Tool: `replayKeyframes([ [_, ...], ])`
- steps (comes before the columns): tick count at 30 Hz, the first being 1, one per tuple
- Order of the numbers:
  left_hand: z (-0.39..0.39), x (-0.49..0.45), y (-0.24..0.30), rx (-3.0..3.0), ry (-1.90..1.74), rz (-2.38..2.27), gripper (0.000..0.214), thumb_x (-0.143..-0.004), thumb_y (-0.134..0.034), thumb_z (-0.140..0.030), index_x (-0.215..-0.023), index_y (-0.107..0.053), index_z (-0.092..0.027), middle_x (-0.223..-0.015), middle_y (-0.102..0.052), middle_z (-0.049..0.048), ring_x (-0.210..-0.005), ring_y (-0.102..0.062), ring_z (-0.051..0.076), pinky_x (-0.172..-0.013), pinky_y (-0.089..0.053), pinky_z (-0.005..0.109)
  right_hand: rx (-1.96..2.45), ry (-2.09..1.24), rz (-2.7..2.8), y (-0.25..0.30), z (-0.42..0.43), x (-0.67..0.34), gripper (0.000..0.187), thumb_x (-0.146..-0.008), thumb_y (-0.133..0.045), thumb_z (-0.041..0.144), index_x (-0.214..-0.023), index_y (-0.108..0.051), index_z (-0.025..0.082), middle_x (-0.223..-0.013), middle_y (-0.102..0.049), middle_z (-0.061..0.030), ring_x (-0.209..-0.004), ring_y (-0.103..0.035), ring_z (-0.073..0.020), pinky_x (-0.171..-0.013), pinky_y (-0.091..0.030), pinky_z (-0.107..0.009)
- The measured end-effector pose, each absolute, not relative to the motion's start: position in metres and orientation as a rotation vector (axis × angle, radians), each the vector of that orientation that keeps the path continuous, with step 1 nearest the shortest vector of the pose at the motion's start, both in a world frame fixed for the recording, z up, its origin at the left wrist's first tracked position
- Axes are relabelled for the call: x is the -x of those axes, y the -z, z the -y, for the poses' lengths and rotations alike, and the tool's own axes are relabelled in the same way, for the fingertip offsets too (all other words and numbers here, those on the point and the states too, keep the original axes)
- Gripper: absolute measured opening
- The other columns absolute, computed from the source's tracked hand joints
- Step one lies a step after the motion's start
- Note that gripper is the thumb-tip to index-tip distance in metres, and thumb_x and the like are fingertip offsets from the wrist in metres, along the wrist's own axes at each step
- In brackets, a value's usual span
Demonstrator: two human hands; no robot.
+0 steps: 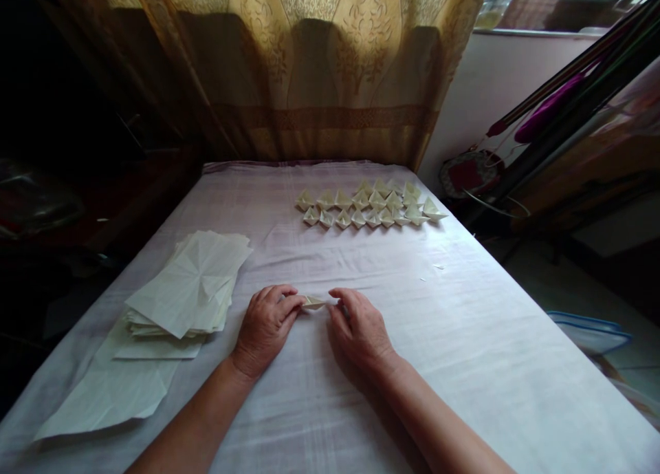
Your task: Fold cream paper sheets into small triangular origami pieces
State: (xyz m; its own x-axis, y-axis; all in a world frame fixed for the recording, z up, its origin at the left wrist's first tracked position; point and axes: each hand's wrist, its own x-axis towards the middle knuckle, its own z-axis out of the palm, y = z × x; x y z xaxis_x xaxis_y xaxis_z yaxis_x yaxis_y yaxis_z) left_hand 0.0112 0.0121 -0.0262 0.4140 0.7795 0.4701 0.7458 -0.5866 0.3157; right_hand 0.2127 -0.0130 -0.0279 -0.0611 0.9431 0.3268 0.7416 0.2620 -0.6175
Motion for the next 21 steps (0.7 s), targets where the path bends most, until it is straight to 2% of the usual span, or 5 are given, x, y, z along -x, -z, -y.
replayKeyframes([
  [3, -0.009, -0.010, 0.026, -2.588, -0.920, -1.290, 0.018, -0.087, -0.059, -0.009, -0.094, -0.069, -0.023, -0.107, -0.067, 0.0053, -0.102, -0.061, 0.020, -0.090, -0.050, 0.036, 1.595, -0.514, 1.848, 0.017, 0.005, -0.208, 0.021, -0.089, -0.051, 0.025, -0.093, -0.071, 0.020, -0.092, -0.073, -0.0059, -0.087, -0.064, -0.0184, -0.080, -0.046, -0.028],
  [5, -0.008, -0.010, 0.025, -2.594, -0.932, -1.240, 0.020, -0.087, -0.058, -0.007, -0.094, -0.069, -0.022, -0.113, -0.066, 0.0061, -0.108, -0.060, 0.021, -0.094, -0.050, 0.037, 1.656, -0.635, 1.858, 0.010, 0.003, -0.205, 0.024, -0.089, -0.052, 0.028, -0.082, -0.073, 0.021, -0.080, -0.072, -0.0032, -0.076, -0.063, -0.0155, -0.070, -0.043, -0.024],
  [10, -0.006, -0.012, 0.023, -2.614, -0.920, -1.253, 0.018, -0.088, -0.059, -0.013, -0.096, -0.070, -0.024, -0.125, -0.063, 0.0077, -0.117, -0.055, 0.023, -0.099, -0.049, 0.041, 1.592, -0.787, 1.898, 0.000, 0.005, -0.206, 0.027, -0.090, -0.053, 0.033, -0.081, -0.075, 0.022, -0.072, -0.070, -0.0003, -0.066, -0.059, -0.0121, -0.063, -0.037, -0.021],
  [16, -0.006, -0.016, 0.022, -2.660, -0.942, -1.202, 0.015, -0.092, -0.057, -0.018, -0.094, -0.071, -0.024, -0.124, -0.062, 0.0078, -0.117, -0.054, 0.023, -0.099, -0.049, 0.040, 1.615, -0.723, 2.001, 0.005, 0.004, -0.208, 0.028, -0.085, -0.055, 0.025, -0.062, -0.070, 0.021, -0.055, -0.063, 0.0019, -0.052, -0.048, -0.0095, -0.055, -0.030, -0.022],
  [21, -0.002, -0.020, 0.023, -2.704, -0.960, -1.266, 0.016, -0.091, -0.060, -0.020, -0.099, -0.072, -0.027, -0.118, -0.060, 0.0076, -0.111, -0.054, 0.023, -0.095, -0.051, 0.039, 1.677, -0.671, 1.871, 0.015, 0.001, -0.206, 0.025, -0.083, -0.054, 0.025, -0.069, -0.074, 0.022, -0.062, -0.070, -0.0010, -0.056, -0.058, -0.0117, -0.058, -0.034, -0.021],
])
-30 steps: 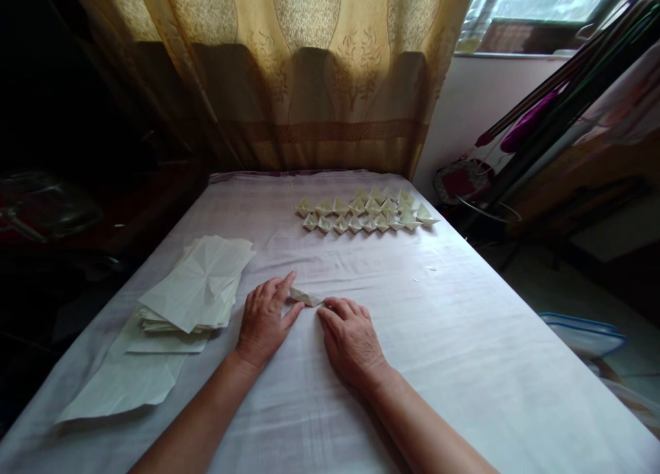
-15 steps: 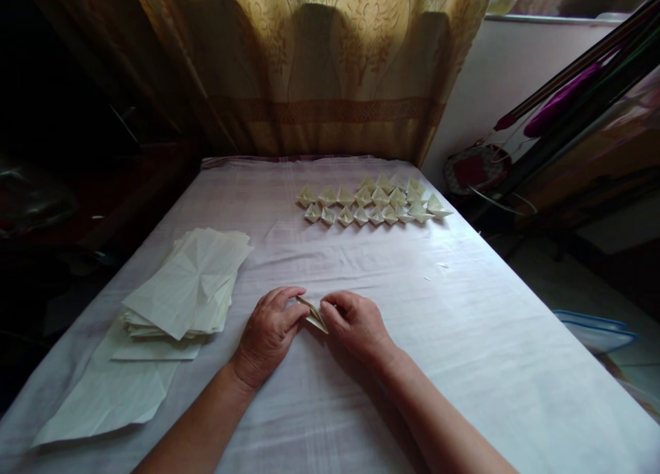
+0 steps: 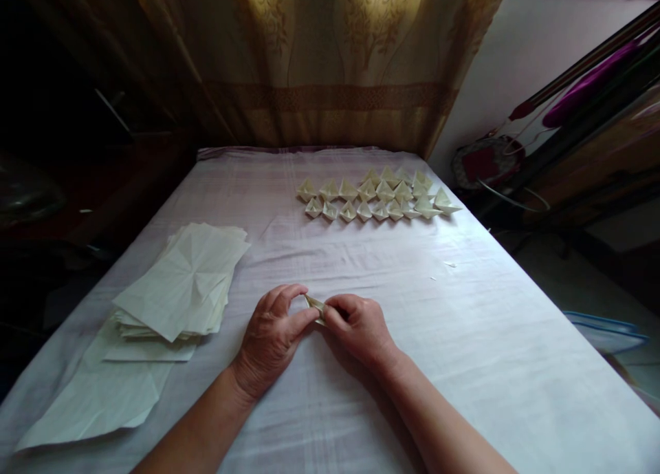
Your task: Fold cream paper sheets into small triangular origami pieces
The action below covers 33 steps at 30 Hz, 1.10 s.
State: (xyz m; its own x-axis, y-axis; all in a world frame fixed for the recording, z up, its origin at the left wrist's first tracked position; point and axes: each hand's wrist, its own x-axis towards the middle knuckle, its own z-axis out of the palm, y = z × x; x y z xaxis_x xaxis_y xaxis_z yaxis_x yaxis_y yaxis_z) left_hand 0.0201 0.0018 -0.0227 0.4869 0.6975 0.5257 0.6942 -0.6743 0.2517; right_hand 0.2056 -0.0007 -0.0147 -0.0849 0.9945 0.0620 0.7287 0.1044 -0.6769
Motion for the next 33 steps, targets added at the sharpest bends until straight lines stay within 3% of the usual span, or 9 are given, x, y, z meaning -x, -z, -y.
replayKeyframes([
  [10, -0.0009, -0.0217, 0.0249, -2.709, -1.022, -1.219, 0.013, -0.092, -0.061, -0.022, -0.089, -0.073, -0.026, -0.137, -0.051, 0.0066, -0.127, -0.047, 0.024, -0.103, -0.048, 0.042, 1.690, -0.712, 1.976, 0.0078, -0.0020, -0.2057, 0.021, -0.087, -0.058, 0.030, -0.078, -0.077, 0.026, -0.073, -0.073, -0.0004, -0.066, -0.062, -0.0127, -0.060, -0.034, -0.022],
  [13, -0.0010, -0.0204, 0.0253, -2.706, -1.020, -1.175, 0.013, -0.092, -0.061, -0.022, -0.091, -0.073, -0.026, -0.139, -0.051, 0.0066, -0.130, -0.046, 0.023, -0.105, -0.047, 0.042, 1.712, -0.670, 2.021, 0.0083, -0.0023, -0.2058, 0.023, -0.087, -0.059, 0.028, -0.071, -0.075, 0.025, -0.068, -0.070, 0.0003, -0.061, -0.057, -0.0113, -0.057, -0.030, -0.023],
  [20, -0.0010, -0.0217, 0.0230, -2.741, -0.955, -1.179, 0.015, -0.092, -0.058, -0.019, -0.086, -0.071, -0.023, -0.137, -0.054, 0.0072, -0.130, -0.046, 0.025, -0.105, -0.046, 0.043, 1.726, -0.594, 1.980, 0.0136, -0.0034, -0.2060, 0.025, -0.085, -0.061, 0.028, -0.063, -0.071, 0.022, -0.060, -0.066, 0.0012, -0.053, -0.049, -0.0095, -0.056, -0.026, -0.024],
  [33, 0.0031, -0.0221, 0.0192, -2.677, -0.790, -1.208, 0.019, -0.087, -0.051, -0.009, -0.092, -0.065, -0.021, -0.135, -0.055, 0.0090, -0.135, -0.042, 0.027, -0.109, -0.040, 0.046, 1.755, -0.572, 1.969, 0.0137, -0.0049, -0.2066, 0.021, -0.082, -0.062, 0.021, -0.063, -0.071, 0.021, -0.062, -0.069, -0.0014, -0.056, -0.054, -0.0113, -0.058, -0.028, -0.024],
])
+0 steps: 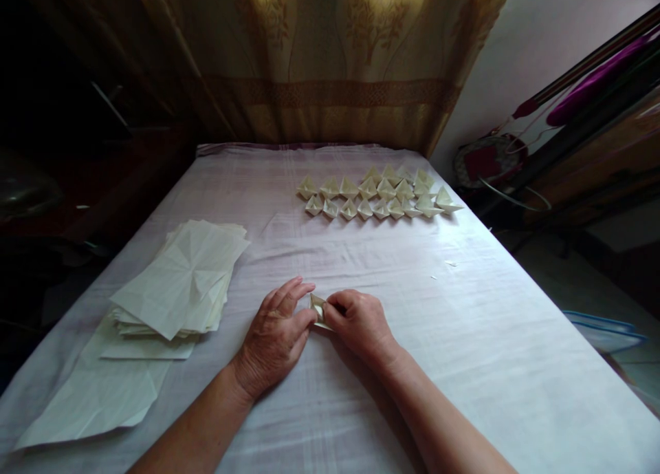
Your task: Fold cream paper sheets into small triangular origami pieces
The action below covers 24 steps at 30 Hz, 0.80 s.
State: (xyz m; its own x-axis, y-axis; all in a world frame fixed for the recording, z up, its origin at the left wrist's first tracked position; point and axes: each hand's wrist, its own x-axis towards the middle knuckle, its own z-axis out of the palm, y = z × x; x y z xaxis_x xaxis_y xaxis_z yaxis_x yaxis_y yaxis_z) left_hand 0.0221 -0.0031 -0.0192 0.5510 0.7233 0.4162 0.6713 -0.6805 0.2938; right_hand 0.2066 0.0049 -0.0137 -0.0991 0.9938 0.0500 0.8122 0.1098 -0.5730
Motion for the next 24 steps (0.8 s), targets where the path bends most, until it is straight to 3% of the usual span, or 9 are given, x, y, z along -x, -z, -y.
replayKeyframes([
  [9, 0.002, -0.023, 0.021, -2.597, -0.769, -1.235, 0.019, -0.082, -0.053, -0.006, -0.087, -0.063, -0.020, -0.133, -0.057, 0.0085, -0.129, -0.047, 0.026, -0.108, -0.040, 0.046, 1.850, -0.631, 1.873, 0.014, -0.005, -0.203, 0.015, -0.081, -0.062, 0.025, -0.074, -0.075, 0.024, -0.067, -0.072, -0.0010, -0.060, -0.060, -0.0141, -0.058, -0.031, -0.024],
  [15, 0.001, -0.020, 0.022, -2.518, -0.775, -1.244, 0.020, -0.080, -0.056, -0.006, -0.087, -0.065, -0.022, -0.134, -0.056, 0.0077, -0.120, -0.054, 0.024, -0.102, -0.045, 0.042, 1.731, -0.746, 1.847, 0.016, -0.005, -0.208, 0.025, -0.088, -0.051, 0.030, -0.078, -0.073, 0.023, -0.071, -0.071, -0.0021, -0.065, -0.062, -0.0153, -0.061, -0.036, -0.025],
  [19, 0.001, -0.019, 0.022, -2.520, -0.777, -1.243, 0.021, -0.080, -0.056, -0.007, -0.091, -0.065, -0.023, -0.134, -0.056, 0.0078, -0.117, -0.055, 0.025, -0.100, -0.046, 0.042, 1.579, -0.919, 1.727, 0.018, -0.009, -0.219, 0.027, -0.087, -0.048, 0.034, -0.073, -0.066, 0.020, -0.066, -0.065, -0.0005, -0.064, -0.058, -0.0143, -0.062, -0.040, -0.024],
  [24, 0.001, -0.019, 0.022, -2.546, -0.778, -1.265, 0.020, -0.081, -0.057, -0.008, -0.092, -0.065, -0.023, -0.132, -0.057, 0.0073, -0.113, -0.058, 0.024, -0.096, -0.047, 0.042, 1.376, -1.188, 1.664, 0.015, -0.005, -0.236, 0.015, -0.083, -0.054, 0.034, -0.081, -0.059, 0.020, -0.063, -0.055, 0.0046, -0.058, -0.049, -0.0109, -0.056, -0.039, -0.021],
])
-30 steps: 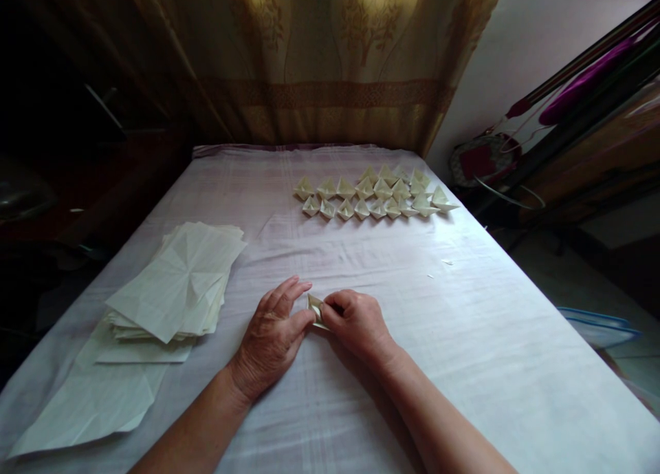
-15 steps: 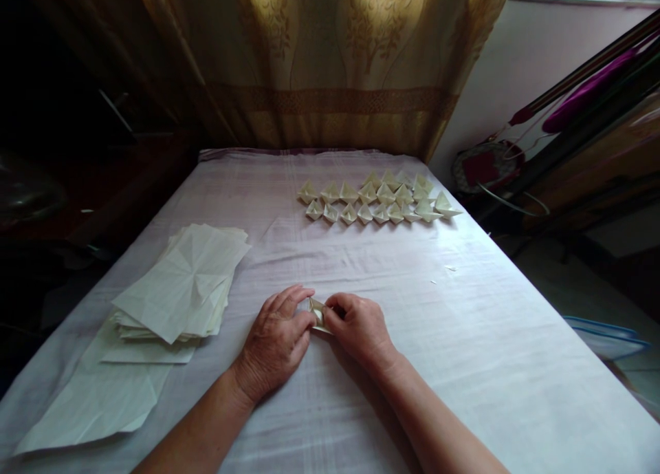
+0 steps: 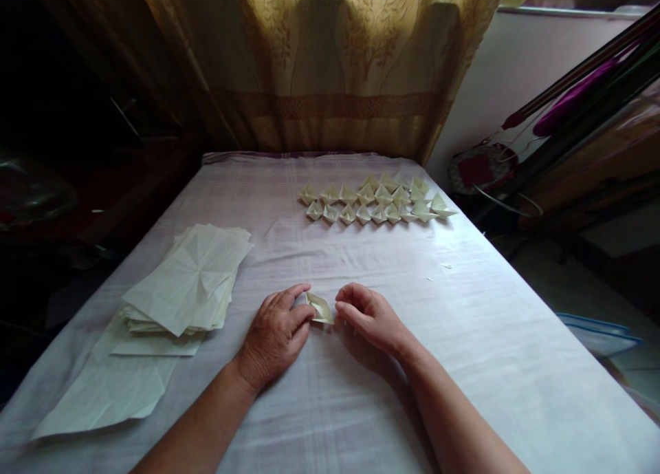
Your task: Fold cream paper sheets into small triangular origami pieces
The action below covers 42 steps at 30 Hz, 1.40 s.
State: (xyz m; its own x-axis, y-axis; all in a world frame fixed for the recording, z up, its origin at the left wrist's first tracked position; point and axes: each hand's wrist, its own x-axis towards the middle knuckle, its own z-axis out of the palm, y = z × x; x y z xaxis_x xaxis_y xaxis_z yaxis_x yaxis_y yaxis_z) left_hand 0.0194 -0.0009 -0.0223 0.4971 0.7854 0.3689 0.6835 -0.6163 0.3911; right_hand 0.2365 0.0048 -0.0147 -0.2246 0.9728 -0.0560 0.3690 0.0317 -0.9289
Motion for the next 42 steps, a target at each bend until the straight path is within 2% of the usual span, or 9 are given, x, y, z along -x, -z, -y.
replayKeyframes([
  [4, 0.001, -0.019, 0.024, -2.559, -0.812, -1.341, 0.016, -0.084, -0.060, -0.012, -0.092, -0.067, -0.024, -0.125, -0.060, 0.0064, -0.104, -0.061, 0.023, -0.091, -0.049, 0.039, 1.312, -1.179, 1.837, 0.012, 0.006, -0.240, 0.015, -0.079, -0.061, 0.024, -0.094, -0.060, 0.021, -0.066, -0.057, 0.0065, -0.059, -0.048, -0.0093, -0.056, -0.037, -0.020],
  [8, 0.001, -0.019, 0.024, -2.581, -0.858, -1.344, 0.019, -0.086, -0.061, -0.015, -0.101, -0.067, -0.025, -0.115, -0.062, 0.0055, -0.094, -0.062, 0.020, -0.085, -0.051, 0.035, 1.330, -0.781, 2.022, 0.018, 0.011, -0.234, 0.007, -0.082, -0.057, 0.017, -0.086, -0.061, 0.021, -0.074, -0.061, 0.0024, -0.062, -0.052, -0.0099, -0.061, -0.039, -0.021],
  [12, 0.002, -0.020, 0.020, -2.575, -0.855, -1.307, 0.019, -0.088, -0.058, -0.018, -0.104, -0.065, -0.025, -0.111, -0.064, 0.0051, -0.096, -0.063, 0.020, -0.085, -0.049, 0.034, 1.331, -0.511, 2.055, 0.024, 0.010, -0.233, 0.009, -0.084, -0.053, 0.016, -0.082, -0.060, 0.021, -0.075, -0.063, 0.0000, -0.062, -0.055, -0.0114, -0.062, -0.040, -0.022],
  [18, 0.003, -0.019, 0.019, -2.486, -0.936, -1.306, 0.020, -0.088, -0.054, -0.019, -0.107, -0.058, -0.022, -0.103, -0.069, 0.0051, -0.094, -0.065, 0.021, -0.086, -0.049, 0.035, 1.327, -0.429, 2.082, 0.025, 0.009, -0.234, 0.016, -0.088, -0.051, 0.018, -0.100, -0.062, 0.021, -0.081, -0.067, -0.0021, -0.067, -0.060, -0.0130, -0.065, -0.043, -0.022],
  [24, -0.001, -0.016, 0.017, -2.343, -0.915, -1.463, 0.008, -0.085, -0.057, -0.024, -0.093, -0.058, -0.022, -0.085, -0.070, 0.0008, -0.078, -0.065, 0.020, -0.077, -0.049, 0.033, 1.287, -0.395, 2.131, 0.027, 0.010, -0.233, 0.014, -0.092, -0.052, 0.018, -0.092, -0.065, 0.021, -0.086, -0.068, -0.0037, -0.075, -0.062, -0.0143, -0.069, -0.045, -0.022],
  [30, -0.001, -0.016, 0.017, -2.330, -0.893, -1.501, 0.008, -0.083, -0.058, -0.025, -0.089, -0.061, -0.022, -0.085, -0.070, 0.0013, -0.080, -0.065, 0.020, -0.078, -0.049, 0.035, 1.222, -0.284, 2.155, 0.027, 0.012, -0.230, 0.014, -0.095, -0.051, 0.021, -0.092, -0.065, 0.020, -0.085, -0.067, -0.0052, -0.076, -0.062, -0.0152, -0.070, -0.045, -0.023],
  [36, -0.001, -0.017, 0.019, -2.287, -0.888, -1.536, 0.010, -0.079, -0.056, -0.021, -0.086, -0.063, -0.023, -0.083, -0.070, 0.0013, -0.079, -0.064, 0.020, -0.078, -0.049, 0.034, 1.185, -0.198, 2.189, 0.022, 0.013, -0.229, 0.017, -0.092, -0.049, 0.015, -0.090, -0.065, 0.021, -0.085, -0.068, -0.0055, -0.076, -0.062, -0.0152, -0.070, -0.046, -0.023],
  [42, -0.001, -0.018, 0.019, -2.170, -0.865, -1.635, 0.008, -0.078, -0.056, -0.019, -0.078, -0.063, -0.024, -0.075, -0.068, -0.0011, -0.074, -0.063, 0.018, -0.073, -0.049, 0.031, 1.135, -0.040, 2.273, 0.018, 0.015, -0.225, 0.022, -0.092, -0.046, 0.014, -0.093, -0.067, 0.021, -0.086, -0.069, -0.0058, -0.073, -0.060, -0.0152, -0.068, -0.047, -0.025],
])
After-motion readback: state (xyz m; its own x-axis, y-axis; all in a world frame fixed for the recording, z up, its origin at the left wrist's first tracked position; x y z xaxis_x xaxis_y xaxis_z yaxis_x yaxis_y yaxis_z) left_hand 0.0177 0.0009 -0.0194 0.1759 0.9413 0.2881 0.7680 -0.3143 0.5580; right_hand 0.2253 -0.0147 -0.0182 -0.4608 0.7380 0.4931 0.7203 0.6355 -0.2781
